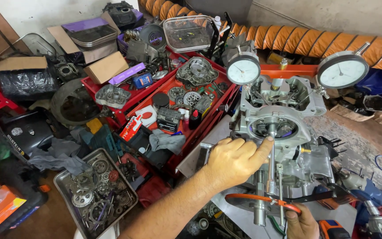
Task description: The person works on a motorcycle engine mounted on a stand, using a timing light and a degree wheel to adjust the timing. They use a wrench to turn the crankshaft and a screwdriver to make adjustments to the camshaft sprocket while monitoring the degree wheel.
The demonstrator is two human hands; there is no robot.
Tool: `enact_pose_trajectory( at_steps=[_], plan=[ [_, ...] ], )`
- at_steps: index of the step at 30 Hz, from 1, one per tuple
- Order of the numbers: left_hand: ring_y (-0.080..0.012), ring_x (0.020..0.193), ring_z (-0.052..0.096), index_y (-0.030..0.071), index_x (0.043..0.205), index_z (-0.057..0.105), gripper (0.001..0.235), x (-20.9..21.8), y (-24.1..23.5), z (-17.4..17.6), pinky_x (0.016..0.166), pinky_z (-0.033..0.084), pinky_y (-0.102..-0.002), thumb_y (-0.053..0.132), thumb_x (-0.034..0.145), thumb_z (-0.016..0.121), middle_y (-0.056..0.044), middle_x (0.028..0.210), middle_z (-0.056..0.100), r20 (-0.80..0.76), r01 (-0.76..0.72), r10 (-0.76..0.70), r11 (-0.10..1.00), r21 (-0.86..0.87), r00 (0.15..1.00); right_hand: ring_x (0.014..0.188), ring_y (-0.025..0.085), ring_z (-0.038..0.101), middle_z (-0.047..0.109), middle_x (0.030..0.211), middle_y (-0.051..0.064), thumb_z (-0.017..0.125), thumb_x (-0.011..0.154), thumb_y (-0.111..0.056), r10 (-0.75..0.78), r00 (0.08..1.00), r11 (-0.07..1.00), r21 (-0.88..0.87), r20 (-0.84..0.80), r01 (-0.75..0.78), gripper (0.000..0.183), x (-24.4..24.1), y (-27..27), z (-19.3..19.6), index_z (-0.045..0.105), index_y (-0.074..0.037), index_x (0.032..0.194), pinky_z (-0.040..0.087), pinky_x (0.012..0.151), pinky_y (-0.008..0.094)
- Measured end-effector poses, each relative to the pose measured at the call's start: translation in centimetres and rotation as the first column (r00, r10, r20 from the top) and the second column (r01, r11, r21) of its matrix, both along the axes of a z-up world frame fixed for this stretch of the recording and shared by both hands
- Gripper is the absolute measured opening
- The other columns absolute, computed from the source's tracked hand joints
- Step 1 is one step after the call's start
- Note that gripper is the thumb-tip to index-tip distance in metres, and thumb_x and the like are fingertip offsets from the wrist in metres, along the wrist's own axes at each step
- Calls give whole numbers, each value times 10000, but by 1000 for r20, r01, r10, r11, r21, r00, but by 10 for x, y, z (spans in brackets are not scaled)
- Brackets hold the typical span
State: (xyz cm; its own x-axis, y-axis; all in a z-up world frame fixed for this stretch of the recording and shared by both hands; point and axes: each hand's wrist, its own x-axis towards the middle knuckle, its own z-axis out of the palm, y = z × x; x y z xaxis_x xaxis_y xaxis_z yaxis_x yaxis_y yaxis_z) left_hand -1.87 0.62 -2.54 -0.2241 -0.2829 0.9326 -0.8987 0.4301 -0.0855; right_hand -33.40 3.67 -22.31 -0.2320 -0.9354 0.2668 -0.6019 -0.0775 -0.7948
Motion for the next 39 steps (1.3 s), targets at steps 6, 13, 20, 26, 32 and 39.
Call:
enact_pose_trajectory(
  at_steps=[6, 13, 20, 26, 32, 39],
  plan=[
    [-158, 602, 504, 123, 1267, 714, 318, 0, 0, -2, 518, 411, -327, 341, 1036, 722, 46, 704, 446, 1, 1, -1, 1000, 16, 1000, 733, 166, 523, 616, 793, 46, 650, 963, -459, 23, 999, 1000, -13, 24, -23, 404, 2, 0, 2, 728, -67, 1019, 399, 711, 298],
    [-158, 603, 509, 125, 1276, 706, 344, 0, -1, -4, 523, 408, -328, 362, 1028, 734, 48, 710, 454, 5, -3, 3, 1000, 21, 1000, 745, 175, 532, 616, 798, 46, 658, 928, -503, -15, 1000, 1000, 26, 7, 15, 445, 7, 3, 10, 737, -75, 1021, 405, 719, 309],
    [-161, 605, 506, 114, 1276, 703, 333, 0, 0, -3, 524, 415, -329, 345, 1038, 731, 45, 708, 459, -2, 13, -13, 1000, 18, 1000, 747, 170, 541, 631, 794, 46, 650, 946, -487, 9, 1000, 1000, 0, -16, -9, 418, -3, -2, -3, 728, -86, 1034, 411, 725, 307],
    [-171, 611, 508, 117, 1285, 706, 345, 0, 0, -4, 532, 418, -338, 361, 1041, 707, 39, 715, 457, 7, 14, -15, 999, 37, 1000, 750, 183, 586, 665, 818, 36, 616, 904, -574, -18, 995, 998, 50, -99, 23, 487, -7, -5, -5, 738, -125, 1049, 430, 713, 328],
    [-175, 618, 519, 118, 1296, 695, 350, 0, -1, -5, 534, 420, -344, 357, 1040, 704, 39, 719, 466, 2, 21, -21, 999, 49, 1000, 771, 188, 590, 677, 854, 37, 613, 908, -573, -10, 996, 998, 54, -91, 15, 487, -12, -7, -10, 739, -126, 1051, 436, 729, 327],
    [-175, 616, 521, 125, 1294, 697, 349, -1, -2, -7, 532, 420, -345, 364, 1040, 704, 41, 718, 463, 1, 11, -11, 999, 40, 1000, 748, 187, 563, 652, 807, 59, 638, 916, -516, 20, 999, 998, 58, -29, -18, 462, -5, -3, 1, 740, -85, 1048, 436, 723, 316]
  ],
)
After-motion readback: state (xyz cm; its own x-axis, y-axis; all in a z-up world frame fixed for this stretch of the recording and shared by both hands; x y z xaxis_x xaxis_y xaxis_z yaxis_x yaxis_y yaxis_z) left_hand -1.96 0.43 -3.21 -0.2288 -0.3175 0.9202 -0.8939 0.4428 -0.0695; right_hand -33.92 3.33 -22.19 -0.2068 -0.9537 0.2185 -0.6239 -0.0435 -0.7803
